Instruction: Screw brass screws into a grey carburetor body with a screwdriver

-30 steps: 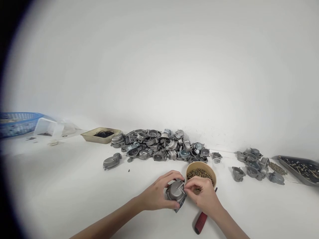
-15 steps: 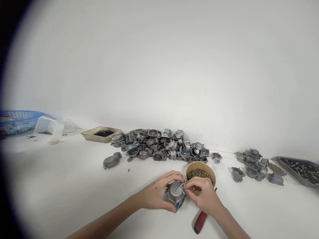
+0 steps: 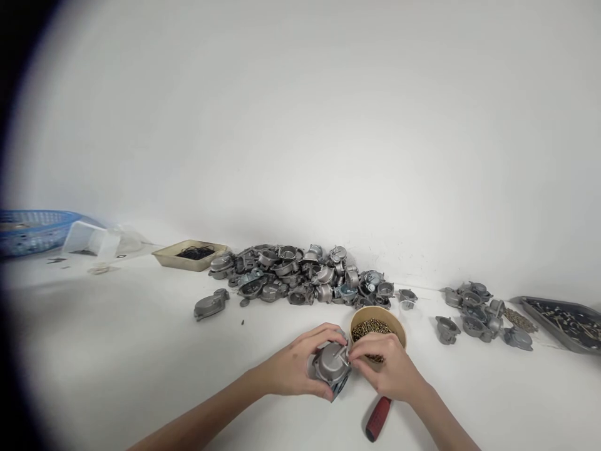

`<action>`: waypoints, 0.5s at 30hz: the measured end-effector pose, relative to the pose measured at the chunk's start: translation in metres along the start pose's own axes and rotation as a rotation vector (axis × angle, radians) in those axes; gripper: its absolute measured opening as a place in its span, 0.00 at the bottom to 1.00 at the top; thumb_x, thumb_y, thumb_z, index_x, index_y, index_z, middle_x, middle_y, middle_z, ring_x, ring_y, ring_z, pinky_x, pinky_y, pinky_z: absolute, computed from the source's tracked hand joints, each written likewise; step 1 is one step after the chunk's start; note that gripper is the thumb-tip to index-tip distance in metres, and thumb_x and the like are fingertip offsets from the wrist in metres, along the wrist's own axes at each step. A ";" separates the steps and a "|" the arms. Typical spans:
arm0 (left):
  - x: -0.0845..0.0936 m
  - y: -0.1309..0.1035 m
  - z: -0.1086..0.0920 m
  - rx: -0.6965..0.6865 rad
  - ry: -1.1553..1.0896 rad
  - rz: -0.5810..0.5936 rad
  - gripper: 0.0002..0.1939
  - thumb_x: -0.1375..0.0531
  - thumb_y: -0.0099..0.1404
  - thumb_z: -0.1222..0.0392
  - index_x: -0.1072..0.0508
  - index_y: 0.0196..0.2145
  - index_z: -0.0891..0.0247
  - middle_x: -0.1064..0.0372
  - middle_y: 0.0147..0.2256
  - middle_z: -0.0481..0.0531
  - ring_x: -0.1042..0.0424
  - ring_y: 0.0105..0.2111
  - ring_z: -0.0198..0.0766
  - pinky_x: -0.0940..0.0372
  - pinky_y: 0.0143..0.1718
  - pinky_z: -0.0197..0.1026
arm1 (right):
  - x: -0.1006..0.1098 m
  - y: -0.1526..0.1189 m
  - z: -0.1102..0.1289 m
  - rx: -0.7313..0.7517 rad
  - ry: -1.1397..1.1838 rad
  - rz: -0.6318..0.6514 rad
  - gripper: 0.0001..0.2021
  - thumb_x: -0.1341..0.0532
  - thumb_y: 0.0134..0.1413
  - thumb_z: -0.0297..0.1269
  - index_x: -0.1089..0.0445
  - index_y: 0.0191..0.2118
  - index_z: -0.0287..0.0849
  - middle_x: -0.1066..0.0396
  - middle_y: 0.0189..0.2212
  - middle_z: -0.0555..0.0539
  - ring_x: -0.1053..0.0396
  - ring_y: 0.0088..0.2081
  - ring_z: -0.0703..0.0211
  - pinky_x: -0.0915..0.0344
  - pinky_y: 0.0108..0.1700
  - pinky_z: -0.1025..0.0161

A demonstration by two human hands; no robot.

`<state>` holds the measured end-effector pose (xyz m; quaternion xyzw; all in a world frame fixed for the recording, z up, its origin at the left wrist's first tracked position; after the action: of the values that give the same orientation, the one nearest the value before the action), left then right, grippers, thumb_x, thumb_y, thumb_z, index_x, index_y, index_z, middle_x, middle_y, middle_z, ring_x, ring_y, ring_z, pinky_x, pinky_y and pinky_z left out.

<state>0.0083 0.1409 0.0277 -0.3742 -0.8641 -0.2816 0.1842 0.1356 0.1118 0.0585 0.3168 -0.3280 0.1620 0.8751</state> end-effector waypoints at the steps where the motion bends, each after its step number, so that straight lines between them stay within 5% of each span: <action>1: 0.000 0.000 0.001 0.006 0.004 0.001 0.39 0.25 0.51 0.37 0.29 0.54 0.54 0.32 0.56 0.56 0.32 0.56 0.54 0.37 0.60 0.53 | 0.006 0.002 -0.009 -0.034 -0.043 -0.024 0.11 0.42 0.68 0.38 0.21 0.40 0.46 0.22 0.39 0.45 0.24 0.39 0.52 0.28 0.43 0.59; 6: 0.001 0.000 0.002 -0.008 0.017 0.014 0.42 0.26 0.50 0.34 0.29 0.56 0.54 0.33 0.58 0.57 0.33 0.58 0.54 0.39 0.61 0.52 | 0.026 0.026 -0.049 -0.138 -0.273 -0.028 0.13 0.44 0.64 0.35 0.21 0.40 0.43 0.21 0.40 0.42 0.24 0.37 0.48 0.29 0.40 0.56; 10: 0.004 0.000 -0.001 -0.053 0.046 0.038 0.44 0.26 0.48 0.30 0.29 0.57 0.54 0.33 0.58 0.57 0.33 0.58 0.54 0.40 0.62 0.51 | 0.001 0.040 -0.054 -0.091 -0.379 0.164 0.13 0.43 0.58 0.25 0.21 0.38 0.44 0.22 0.42 0.45 0.25 0.44 0.48 0.32 0.49 0.57; 15: 0.013 -0.001 -0.003 -0.066 0.121 0.034 0.45 0.28 0.47 0.28 0.29 0.56 0.53 0.34 0.60 0.56 0.30 0.55 0.53 0.39 0.61 0.51 | -0.025 0.040 -0.058 -0.099 -0.503 0.303 0.18 0.45 0.53 0.18 0.21 0.36 0.42 0.23 0.37 0.45 0.26 0.41 0.50 0.33 0.45 0.60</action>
<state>-0.0005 0.1457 0.0362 -0.3768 -0.8352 -0.3290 0.2284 0.1249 0.1778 0.0261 0.2514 -0.5855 0.1909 0.7467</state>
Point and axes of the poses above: each hand's wrist, its own y-axis towards the middle knuckle, its own x-axis out of the back of the hand, z = x × y, the point moved 10 cm from there along y, towards the middle knuckle
